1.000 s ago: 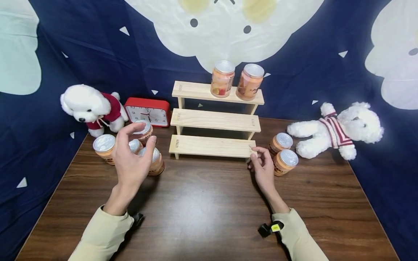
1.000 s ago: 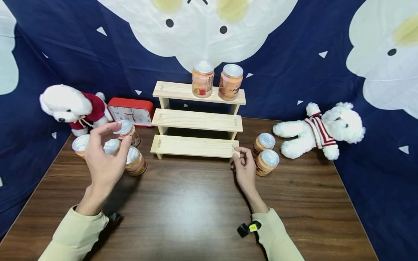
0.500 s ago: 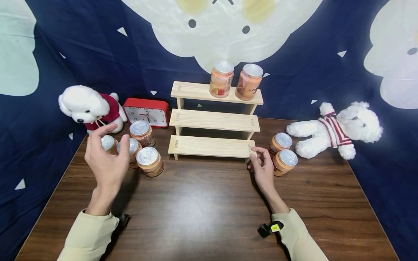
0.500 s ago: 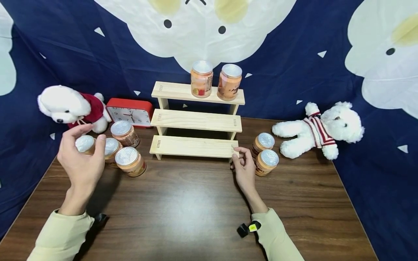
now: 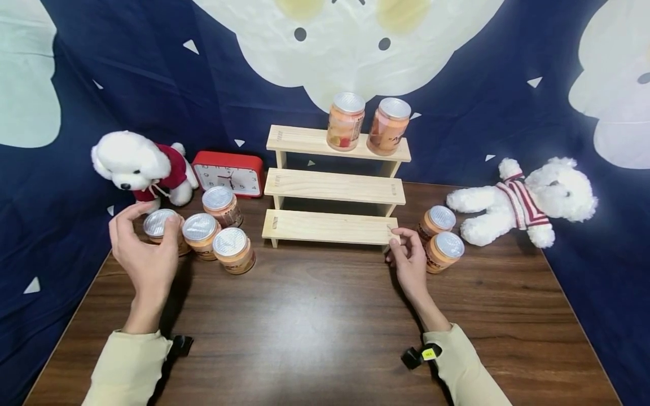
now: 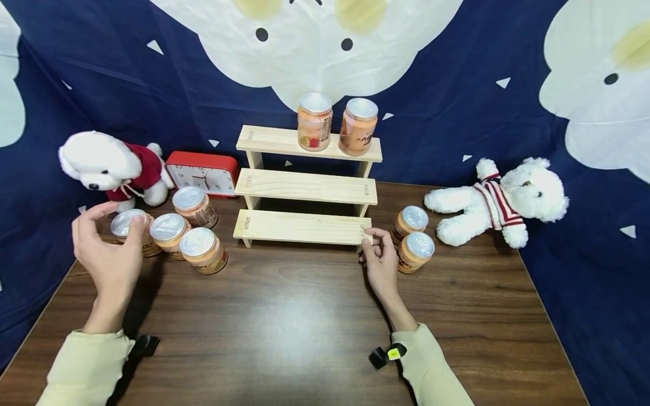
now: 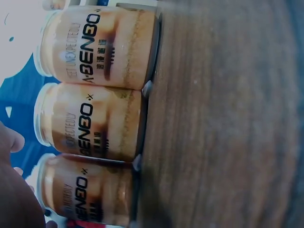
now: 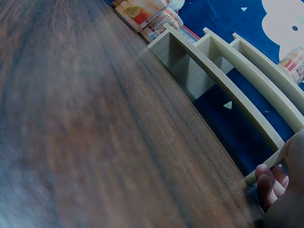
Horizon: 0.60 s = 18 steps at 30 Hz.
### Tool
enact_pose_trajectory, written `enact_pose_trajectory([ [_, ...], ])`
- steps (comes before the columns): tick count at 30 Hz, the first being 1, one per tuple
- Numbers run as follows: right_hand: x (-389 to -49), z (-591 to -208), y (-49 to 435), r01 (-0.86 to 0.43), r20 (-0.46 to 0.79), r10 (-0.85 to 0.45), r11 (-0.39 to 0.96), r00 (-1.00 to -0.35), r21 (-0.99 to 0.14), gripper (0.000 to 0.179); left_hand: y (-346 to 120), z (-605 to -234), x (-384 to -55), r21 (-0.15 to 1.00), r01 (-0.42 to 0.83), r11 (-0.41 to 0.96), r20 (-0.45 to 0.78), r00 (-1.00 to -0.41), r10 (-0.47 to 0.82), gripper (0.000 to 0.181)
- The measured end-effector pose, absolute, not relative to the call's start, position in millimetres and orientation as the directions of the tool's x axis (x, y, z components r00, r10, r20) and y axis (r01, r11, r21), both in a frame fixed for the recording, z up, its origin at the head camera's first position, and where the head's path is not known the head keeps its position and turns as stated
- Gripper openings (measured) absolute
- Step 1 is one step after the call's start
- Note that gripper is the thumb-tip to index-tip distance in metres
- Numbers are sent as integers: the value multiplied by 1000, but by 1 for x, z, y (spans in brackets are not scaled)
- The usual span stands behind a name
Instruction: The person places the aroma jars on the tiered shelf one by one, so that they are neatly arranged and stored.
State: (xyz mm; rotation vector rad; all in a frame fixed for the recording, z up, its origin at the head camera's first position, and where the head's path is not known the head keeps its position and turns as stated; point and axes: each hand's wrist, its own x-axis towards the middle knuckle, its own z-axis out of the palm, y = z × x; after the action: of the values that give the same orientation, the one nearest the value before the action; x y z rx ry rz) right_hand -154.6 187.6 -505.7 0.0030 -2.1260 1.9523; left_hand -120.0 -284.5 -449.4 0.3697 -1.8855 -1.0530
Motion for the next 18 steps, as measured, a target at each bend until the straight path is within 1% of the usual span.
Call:
enact_pose_trajectory([
  [3,-155,-506,188,-172,187,169,101,-968,-980,22,-287,-452,-120,815,146,560,535,-560,-633,40],
  [8,-155,-506,188,-175,190,168,100,-967,-980,22,-288,-455,-119,856,80,510,450,-601,-661,39],
  [18,-155,-505,189,-166,183,165,112,-969,-980,22,-296,-464,-117,863,39,503,412,-631,-657,41],
])
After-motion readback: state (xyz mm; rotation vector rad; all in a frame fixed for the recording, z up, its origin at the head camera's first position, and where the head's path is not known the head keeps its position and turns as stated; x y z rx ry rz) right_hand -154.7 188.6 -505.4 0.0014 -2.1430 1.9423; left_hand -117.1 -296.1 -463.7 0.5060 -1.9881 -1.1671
